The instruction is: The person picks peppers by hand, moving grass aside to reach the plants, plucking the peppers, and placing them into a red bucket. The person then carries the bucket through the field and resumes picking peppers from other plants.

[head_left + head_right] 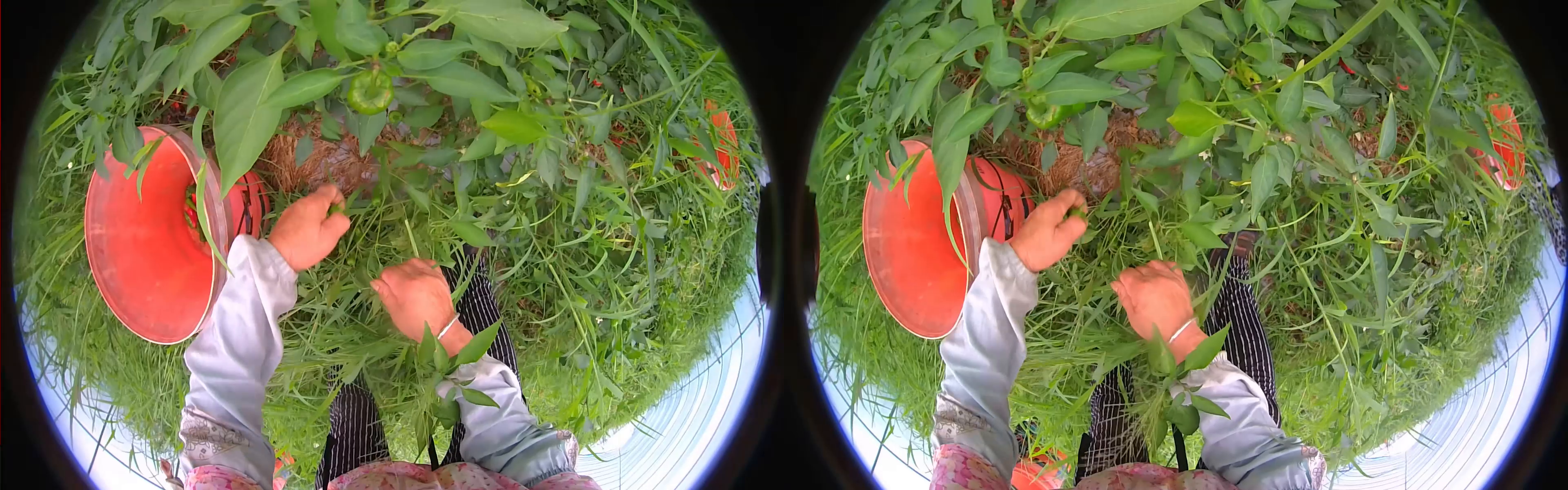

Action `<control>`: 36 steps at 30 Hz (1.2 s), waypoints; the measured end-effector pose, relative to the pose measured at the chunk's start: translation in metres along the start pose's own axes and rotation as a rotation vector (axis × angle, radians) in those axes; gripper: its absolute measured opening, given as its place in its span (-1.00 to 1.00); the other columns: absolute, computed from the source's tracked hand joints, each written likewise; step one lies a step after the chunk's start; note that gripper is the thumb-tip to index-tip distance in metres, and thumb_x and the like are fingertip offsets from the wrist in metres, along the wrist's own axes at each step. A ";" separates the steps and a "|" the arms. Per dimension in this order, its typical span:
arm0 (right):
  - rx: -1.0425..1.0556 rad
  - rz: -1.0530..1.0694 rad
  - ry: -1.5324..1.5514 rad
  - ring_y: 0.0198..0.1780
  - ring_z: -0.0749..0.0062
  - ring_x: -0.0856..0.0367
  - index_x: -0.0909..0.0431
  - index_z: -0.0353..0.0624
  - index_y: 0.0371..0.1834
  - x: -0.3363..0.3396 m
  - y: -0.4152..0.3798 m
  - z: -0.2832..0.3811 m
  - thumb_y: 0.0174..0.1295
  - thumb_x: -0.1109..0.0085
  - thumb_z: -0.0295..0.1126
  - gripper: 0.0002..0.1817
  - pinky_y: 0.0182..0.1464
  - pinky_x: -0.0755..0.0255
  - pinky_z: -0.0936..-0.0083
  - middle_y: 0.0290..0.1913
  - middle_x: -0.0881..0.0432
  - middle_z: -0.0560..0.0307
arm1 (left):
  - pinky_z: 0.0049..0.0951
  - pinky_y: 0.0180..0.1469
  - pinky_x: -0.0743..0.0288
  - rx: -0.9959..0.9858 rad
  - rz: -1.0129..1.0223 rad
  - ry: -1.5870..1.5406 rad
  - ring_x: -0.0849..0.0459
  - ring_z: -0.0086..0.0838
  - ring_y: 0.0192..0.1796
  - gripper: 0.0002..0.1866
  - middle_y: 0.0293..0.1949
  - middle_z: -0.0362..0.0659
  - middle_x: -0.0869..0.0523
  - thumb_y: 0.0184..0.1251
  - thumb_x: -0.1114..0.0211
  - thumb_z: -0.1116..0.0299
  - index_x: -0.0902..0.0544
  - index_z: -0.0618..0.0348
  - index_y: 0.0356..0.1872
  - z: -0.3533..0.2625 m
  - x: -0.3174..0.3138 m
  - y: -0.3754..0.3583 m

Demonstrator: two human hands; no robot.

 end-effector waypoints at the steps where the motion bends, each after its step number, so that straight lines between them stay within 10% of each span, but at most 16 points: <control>1: -0.018 0.018 -0.003 -0.26 0.13 -0.49 -0.50 -0.14 -0.49 0.000 0.000 -0.002 0.17 -0.08 -0.26 -0.80 -0.09 -0.30 0.20 -0.47 -0.56 0.06 | -0.13 -0.16 -0.45 -0.021 -0.023 -0.147 -0.62 -0.01 -0.22 -0.70 -0.36 0.16 -0.62 -0.02 -0.21 0.30 -0.49 0.22 -0.25 0.010 -0.003 0.014; 7: -0.052 0.036 0.029 -0.28 -0.01 -0.51 -0.46 -0.18 -0.56 -0.007 -0.007 -0.014 0.16 -0.08 -0.26 -0.75 -0.02 -0.33 0.08 -0.50 -0.53 -0.01 | -0.32 -0.14 -0.43 0.077 -0.122 0.192 -0.61 -0.24 -0.27 -0.71 -0.34 0.02 -0.62 0.03 -0.28 0.33 -0.50 0.19 -0.21 0.053 -0.040 0.103; 14: -0.059 0.041 0.066 -0.36 -0.02 -0.49 -0.45 -0.18 -0.59 0.000 -0.007 -0.018 0.15 -0.10 -0.26 -0.74 -0.15 -0.34 0.08 -0.55 -0.50 -0.02 | -0.25 -0.12 -0.50 -0.016 -0.103 -0.174 -0.65 -0.17 -0.18 -0.71 -0.25 -0.02 -0.68 0.07 -0.27 0.27 -0.64 0.02 -0.14 0.087 -0.104 0.159; 20: -0.062 0.033 0.075 -0.37 -0.04 -0.49 -0.44 -0.18 -0.59 0.005 -0.002 -0.015 0.17 -0.09 -0.25 -0.73 -0.19 -0.33 0.09 -0.56 -0.49 -0.04 | -0.20 -0.22 -0.54 -0.011 0.135 0.882 -0.67 -0.06 -0.25 -0.82 -0.39 0.06 -0.68 0.06 -0.22 0.35 -0.66 0.16 -0.33 0.041 -0.085 0.121; 26: -0.064 0.048 0.067 -0.35 -0.06 -0.49 -0.44 -0.19 -0.58 0.005 0.000 -0.012 0.19 -0.07 -0.23 -0.71 -0.20 -0.34 0.08 -0.54 -0.50 -0.06 | -0.18 -0.14 -0.52 -0.025 0.069 0.507 -0.65 -0.05 -0.22 -0.76 -0.37 0.04 -0.68 0.09 -0.17 0.27 -0.69 0.13 -0.29 -0.007 -0.060 0.089; 29: -0.060 0.053 0.071 -0.34 -0.05 -0.49 -0.44 -0.18 -0.57 0.005 -0.002 -0.015 0.18 -0.07 -0.22 -0.71 -0.20 -0.34 0.08 -0.54 -0.50 -0.06 | -0.17 -0.15 -0.51 0.294 0.362 0.472 -0.67 -0.12 -0.31 -0.75 -0.33 0.04 -0.68 0.10 -0.17 0.24 -0.69 0.12 -0.29 0.014 -0.077 0.090; 32: -0.054 0.044 0.092 -0.34 -0.04 -0.48 -0.44 -0.18 -0.57 0.008 -0.001 -0.016 0.18 -0.09 -0.23 -0.72 -0.20 -0.34 0.09 -0.54 -0.49 -0.05 | -0.23 -0.24 -0.54 -0.102 0.058 0.457 -0.66 -0.25 -0.48 -0.75 -0.36 0.00 -0.69 0.13 -0.15 0.22 -0.69 0.13 -0.30 0.029 -0.069 0.083; 34: -0.043 0.037 0.104 -0.35 -0.03 -0.48 -0.43 -0.18 -0.57 0.012 -0.001 -0.014 0.17 -0.10 -0.24 -0.73 -0.21 -0.35 0.11 -0.54 -0.49 -0.03 | -0.28 0.02 -0.48 0.309 0.001 0.094 -0.64 -0.11 -0.11 -0.64 -0.18 0.08 -0.67 0.13 -0.16 0.11 -0.66 0.20 -0.23 0.059 -0.052 0.079; 36: -0.036 0.038 0.117 -0.34 -0.02 -0.48 -0.43 -0.18 -0.57 0.012 -0.002 -0.013 0.17 -0.10 -0.25 -0.74 -0.21 -0.35 0.12 -0.53 -0.49 -0.02 | -0.39 -0.24 -0.47 0.236 -0.116 0.033 -0.60 -0.28 -0.37 -0.70 -0.29 0.05 -0.67 0.15 -0.18 0.18 -0.66 0.14 -0.20 0.069 -0.038 0.101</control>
Point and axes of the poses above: each hand's wrist, its own y-axis towards the middle knuckle, its own x-axis out of the back of the hand, z = x × y, the point moved 10 cm from there along y, towards the middle knuckle
